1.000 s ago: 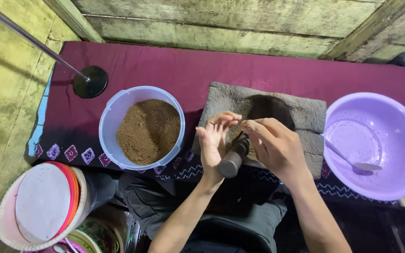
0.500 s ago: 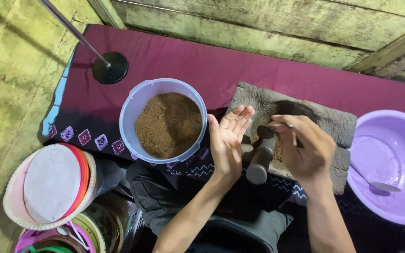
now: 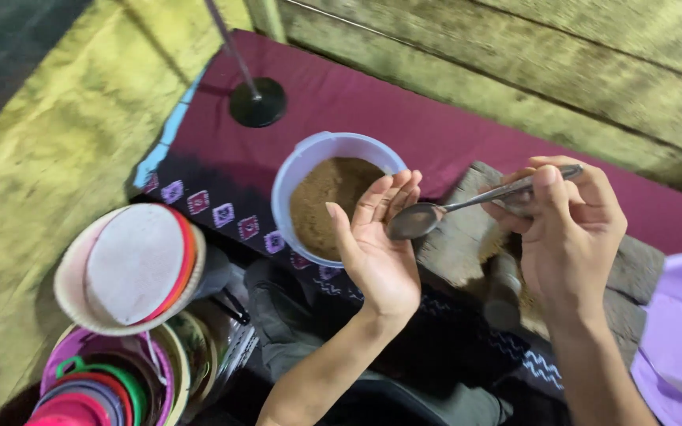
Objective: Using a spoon to transfer a brown substance into a mortar and grinding it with a pestle.
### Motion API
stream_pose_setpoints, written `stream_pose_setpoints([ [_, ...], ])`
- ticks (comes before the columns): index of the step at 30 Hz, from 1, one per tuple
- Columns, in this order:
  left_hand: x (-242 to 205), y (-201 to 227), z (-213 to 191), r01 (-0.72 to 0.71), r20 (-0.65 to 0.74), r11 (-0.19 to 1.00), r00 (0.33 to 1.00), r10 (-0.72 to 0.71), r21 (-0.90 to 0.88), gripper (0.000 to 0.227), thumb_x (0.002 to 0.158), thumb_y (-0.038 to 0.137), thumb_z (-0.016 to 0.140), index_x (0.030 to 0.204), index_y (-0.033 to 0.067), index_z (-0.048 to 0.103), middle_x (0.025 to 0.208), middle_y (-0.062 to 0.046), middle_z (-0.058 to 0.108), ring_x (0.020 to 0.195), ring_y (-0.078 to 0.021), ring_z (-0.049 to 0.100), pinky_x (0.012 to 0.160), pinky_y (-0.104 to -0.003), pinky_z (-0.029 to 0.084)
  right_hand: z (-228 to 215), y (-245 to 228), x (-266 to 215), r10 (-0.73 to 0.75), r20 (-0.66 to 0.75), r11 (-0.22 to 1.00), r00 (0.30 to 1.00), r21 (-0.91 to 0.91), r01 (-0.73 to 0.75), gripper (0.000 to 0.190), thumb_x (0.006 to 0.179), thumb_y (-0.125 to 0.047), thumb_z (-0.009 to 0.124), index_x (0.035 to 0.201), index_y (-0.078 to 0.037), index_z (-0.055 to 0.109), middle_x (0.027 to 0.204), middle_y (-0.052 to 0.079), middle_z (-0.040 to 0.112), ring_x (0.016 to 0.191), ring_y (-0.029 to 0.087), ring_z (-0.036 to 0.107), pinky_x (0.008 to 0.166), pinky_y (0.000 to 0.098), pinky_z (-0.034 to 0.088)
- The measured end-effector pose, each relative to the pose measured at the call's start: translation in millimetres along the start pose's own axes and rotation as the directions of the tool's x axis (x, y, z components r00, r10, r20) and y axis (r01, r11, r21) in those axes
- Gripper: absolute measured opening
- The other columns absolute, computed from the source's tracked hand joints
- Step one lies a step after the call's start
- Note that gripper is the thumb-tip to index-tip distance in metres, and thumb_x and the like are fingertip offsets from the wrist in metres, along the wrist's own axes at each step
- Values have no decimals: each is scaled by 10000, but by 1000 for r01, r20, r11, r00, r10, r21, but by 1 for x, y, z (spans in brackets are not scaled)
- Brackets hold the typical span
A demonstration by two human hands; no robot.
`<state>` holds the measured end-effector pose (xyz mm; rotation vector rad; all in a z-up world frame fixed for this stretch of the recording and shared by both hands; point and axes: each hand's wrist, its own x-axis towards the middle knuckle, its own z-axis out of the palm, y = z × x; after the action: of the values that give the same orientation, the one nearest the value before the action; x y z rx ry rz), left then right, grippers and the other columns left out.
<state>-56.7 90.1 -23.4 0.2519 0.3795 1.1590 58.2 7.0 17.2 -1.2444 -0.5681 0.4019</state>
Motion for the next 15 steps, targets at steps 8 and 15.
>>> stream_pose_setpoints([
  [8, 36, 49, -38, -312, 70, 942, 950, 306, 122, 702, 1090, 528, 252, 1187, -7, 697, 1234, -239, 706, 1242, -378, 649, 1137, -451, 474, 57, 13, 42, 210, 230, 975, 950, -122, -186, 63, 1086, -94, 561, 1127, -56, 592, 1074, 217, 741, 913, 316, 788, 841, 392, 708],
  [15, 65, 59, -62, -212, -107, 967, 968, 228, 140, 771, 1061, 607, 262, 1271, -9, 674, 1311, -238, 679, 1321, -349, 603, 1209, -463, 379, 76, 74, 53, 275, 189, 947, 943, -225, -231, 180, 1084, -115, 589, 1206, 17, 577, 1105, 297, 658, 987, 418, 712, 853, 547, 622],
])
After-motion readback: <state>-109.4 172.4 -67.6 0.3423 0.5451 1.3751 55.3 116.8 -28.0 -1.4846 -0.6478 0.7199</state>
